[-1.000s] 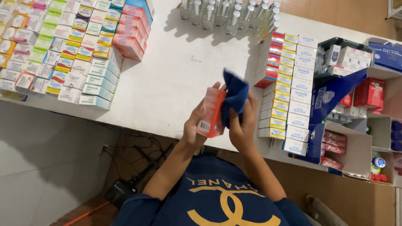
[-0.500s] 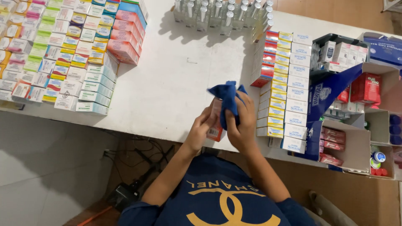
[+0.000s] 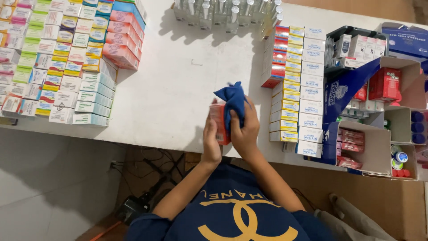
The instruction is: Wiping down boxes of medication using a blue cleaning cloth.
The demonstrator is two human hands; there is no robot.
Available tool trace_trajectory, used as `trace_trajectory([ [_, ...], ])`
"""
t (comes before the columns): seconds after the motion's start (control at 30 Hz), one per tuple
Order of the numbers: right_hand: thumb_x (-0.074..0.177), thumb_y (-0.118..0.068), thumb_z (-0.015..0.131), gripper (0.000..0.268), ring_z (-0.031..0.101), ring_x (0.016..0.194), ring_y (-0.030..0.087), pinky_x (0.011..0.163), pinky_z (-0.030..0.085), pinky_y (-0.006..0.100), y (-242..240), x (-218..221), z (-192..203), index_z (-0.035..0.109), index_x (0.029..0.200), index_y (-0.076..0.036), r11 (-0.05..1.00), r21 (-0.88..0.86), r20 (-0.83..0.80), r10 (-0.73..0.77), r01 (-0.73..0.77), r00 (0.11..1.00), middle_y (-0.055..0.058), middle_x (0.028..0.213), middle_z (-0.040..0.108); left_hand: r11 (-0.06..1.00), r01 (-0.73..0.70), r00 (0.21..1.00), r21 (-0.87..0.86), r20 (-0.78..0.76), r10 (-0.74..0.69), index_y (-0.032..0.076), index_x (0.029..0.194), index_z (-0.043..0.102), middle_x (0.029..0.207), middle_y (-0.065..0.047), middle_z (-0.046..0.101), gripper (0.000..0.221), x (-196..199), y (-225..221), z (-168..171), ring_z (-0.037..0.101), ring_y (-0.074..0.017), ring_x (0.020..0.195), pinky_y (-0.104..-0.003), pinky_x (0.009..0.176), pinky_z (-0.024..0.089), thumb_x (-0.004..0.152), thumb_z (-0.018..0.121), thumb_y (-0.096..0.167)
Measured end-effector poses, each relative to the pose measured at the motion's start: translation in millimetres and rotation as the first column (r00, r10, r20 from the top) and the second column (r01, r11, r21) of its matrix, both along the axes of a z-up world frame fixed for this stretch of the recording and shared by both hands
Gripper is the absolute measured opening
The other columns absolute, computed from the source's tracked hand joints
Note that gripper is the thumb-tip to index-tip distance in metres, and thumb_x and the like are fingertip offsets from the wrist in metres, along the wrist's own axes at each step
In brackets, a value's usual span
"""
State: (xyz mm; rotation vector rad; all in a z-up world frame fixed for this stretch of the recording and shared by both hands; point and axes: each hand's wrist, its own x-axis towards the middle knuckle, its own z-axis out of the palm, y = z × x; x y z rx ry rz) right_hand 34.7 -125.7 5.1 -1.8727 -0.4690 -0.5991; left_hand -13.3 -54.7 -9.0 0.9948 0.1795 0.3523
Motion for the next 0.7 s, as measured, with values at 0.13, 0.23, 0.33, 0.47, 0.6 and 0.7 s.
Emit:
trace_trajectory([
  [0.13, 0.103, -0.012, 0.060, 0.019, 0.067, 0.100, 0.048, 0.088, 0.052, 0.052, -7, -20, -11, 0.065, 0.115, 0.002, 0.997, 0.052, -0.210, 0.062, -0.052, 0.976, 0.024, 0.100, 0.066, 0.990, -0.130, 0.988, -0.052, 0.074, 0.133, 0.008, 0.160, 0.032, 0.159, -0.015, 0.040, 0.064, 12, 12, 3, 0.036, -0.0270, 0.146, -0.047, 0.123, 0.027, 0.108, 0.041, 0.045],
  [0.23, 0.102, -0.031, 0.064, 0.026, 0.064, 0.078, 0.019, 0.073, 0.052, 0.042, -21, -25, -28, 0.070, 0.096, -0.007, 0.985, 0.116, -0.492, 0.170, -0.130, 0.854, 0.013, 0.077, 0.071, 0.982, -0.189, 0.977, -0.023, 0.091, 0.190, 0.006, 0.159, 0.033, 0.160, -0.017, 0.039, 0.060, 14, 22, 2, 0.036, -0.0287, 0.147, -0.049, 0.124, 0.025, 0.109, 0.033, 0.040],
  [0.33, 0.093, -0.031, 0.077, 0.023, 0.065, 0.077, 0.016, 0.072, 0.054, 0.040, -30, -17, -19, 0.077, 0.103, -0.011, 0.976, 0.142, -0.567, 0.217, -0.165, 0.795, 0.009, 0.075, 0.074, 0.973, -0.219, 0.976, 0.075, 0.034, 0.217, 0.003, 0.155, 0.040, 0.157, -0.020, 0.043, 0.056, 3, 16, 16, 0.040, -0.0322, 0.145, -0.047, 0.123, 0.027, 0.110, 0.030, 0.034],
  [0.47, 0.099, -0.036, 0.068, 0.029, 0.053, 0.068, 0.010, 0.065, 0.048, 0.031, -32, -7, -21, 0.067, 0.079, -0.015, 0.966, 0.161, -0.548, 0.258, -0.202, 0.796, 0.000, 0.062, 0.063, 0.972, -0.158, 0.987, 0.172, 0.021, 0.157, -0.003, 0.149, 0.046, 0.146, -0.028, 0.052, 0.054, -6, 8, 19, 0.048, -0.0378, 0.137, -0.051, 0.117, 0.035, 0.108, 0.033, 0.029],
  [0.6, 0.092, -0.038, 0.075, 0.028, 0.053, 0.067, 0.012, 0.066, 0.049, 0.034, -31, -17, -34, 0.066, 0.080, -0.014, 0.917, 0.182, -0.614, 0.388, -0.355, 0.687, 0.001, 0.064, 0.064, 0.963, -0.231, 0.972, 0.140, 0.086, 0.221, 0.000, 0.151, 0.045, 0.148, -0.022, 0.053, 0.057, 3, 30, -13, 0.050, -0.0310, 0.136, -0.047, 0.117, 0.038, 0.108, 0.031, 0.035],
  [0.7, 0.089, -0.035, 0.078, 0.022, 0.054, 0.067, 0.007, 0.064, 0.048, 0.027, -27, -28, -30, 0.067, 0.079, -0.019, 0.868, 0.408, -0.703, 0.497, -0.284, 0.509, -0.009, 0.069, 0.062, 0.955, -0.273, 0.956, 0.113, 0.141, 0.257, 0.002, 0.156, 0.037, 0.152, -0.020, 0.048, 0.056, 9, 37, -27, 0.049, -0.0306, 0.139, -0.050, 0.118, 0.036, 0.109, 0.027, 0.031],
])
